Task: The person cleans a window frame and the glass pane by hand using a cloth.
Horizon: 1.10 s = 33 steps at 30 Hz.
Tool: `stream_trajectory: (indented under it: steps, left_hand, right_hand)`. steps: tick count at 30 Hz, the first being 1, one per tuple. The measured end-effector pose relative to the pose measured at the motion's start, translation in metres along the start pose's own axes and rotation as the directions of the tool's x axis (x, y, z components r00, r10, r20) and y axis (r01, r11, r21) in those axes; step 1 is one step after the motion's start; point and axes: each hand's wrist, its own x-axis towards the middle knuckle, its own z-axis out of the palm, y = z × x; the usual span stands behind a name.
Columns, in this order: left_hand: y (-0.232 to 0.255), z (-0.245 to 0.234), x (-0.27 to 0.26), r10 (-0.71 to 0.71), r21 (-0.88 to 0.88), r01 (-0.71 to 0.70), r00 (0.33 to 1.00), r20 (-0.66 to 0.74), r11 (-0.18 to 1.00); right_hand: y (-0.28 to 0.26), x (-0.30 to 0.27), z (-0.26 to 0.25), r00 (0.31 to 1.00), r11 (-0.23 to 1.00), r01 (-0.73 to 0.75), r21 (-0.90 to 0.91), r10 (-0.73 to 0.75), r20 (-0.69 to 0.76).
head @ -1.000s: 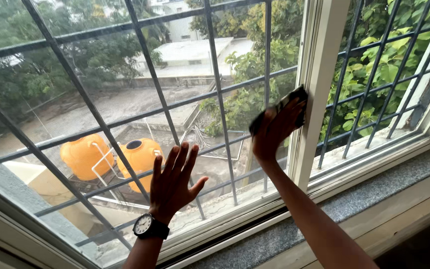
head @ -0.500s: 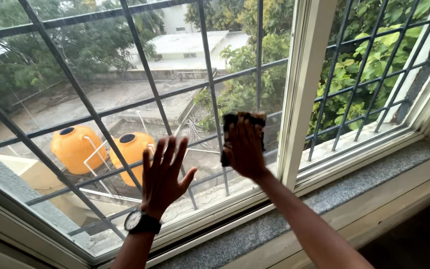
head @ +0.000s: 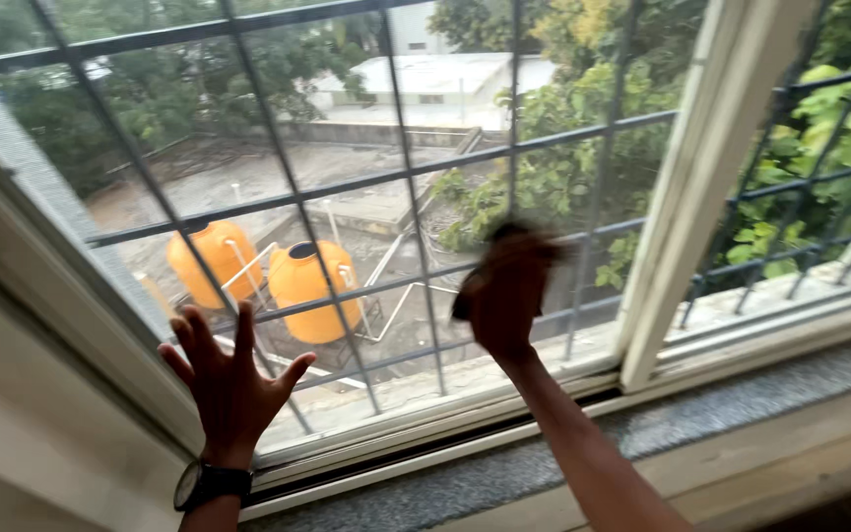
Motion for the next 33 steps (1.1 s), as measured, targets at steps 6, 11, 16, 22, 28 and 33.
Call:
stream_trajectory:
  steps: [6, 11, 16, 22, 28, 33]
  left_hand:
    - [-0.022, 0.0, -0.012, 0.007, 0.038, -0.01, 0.998, 0.07, 0.999]
    - [-0.021, 0.002, -0.012, 0.018, -0.008, -0.017, 0.995, 0.097, 1.0]
    - [-0.024, -0.005, -0.01, 0.02, -0.071, -0.011, 0.992, 0.121, 0.997]
    - [-0.03, -0.031, -0.013, 0.063, -0.323, -0.08, 0.996, -0.063, 0.943]
    - [-0.035, -0.045, -0.014, 0.033, -0.396, -0.05, 0.998, -0.049, 0.917]
    - [-0.046, -0.042, -0.018, 0.104, -0.46, -0.119, 0.993, -0.058, 0.88]
  right_hand:
    - [-0.078, -0.003, 0.034, 0.886, 0.381, 0.413, -0.827, -0.379, 0.268]
    - [-0.107, -0.004, 0.04, 0.994, 0.977, 0.079, -0.199, -0.063, 0.085]
    - [-0.152, -0.008, 0.07, 0.771, 0.879, 0.423, -0.219, -0.222, 0.597]
    - [-0.193, 0.026, 0.051, 0.894, 0.981, 0.136, -0.142, -0.059, 0.444]
    - [-0.24, -0.011, 0.062, 0.7, 0.706, 0.687, -0.171, -0.58, 0.417]
    - [-0.259, 0.02, 0.056, 0.507, 0.94, 0.302, -0.157, -0.018, 0.862]
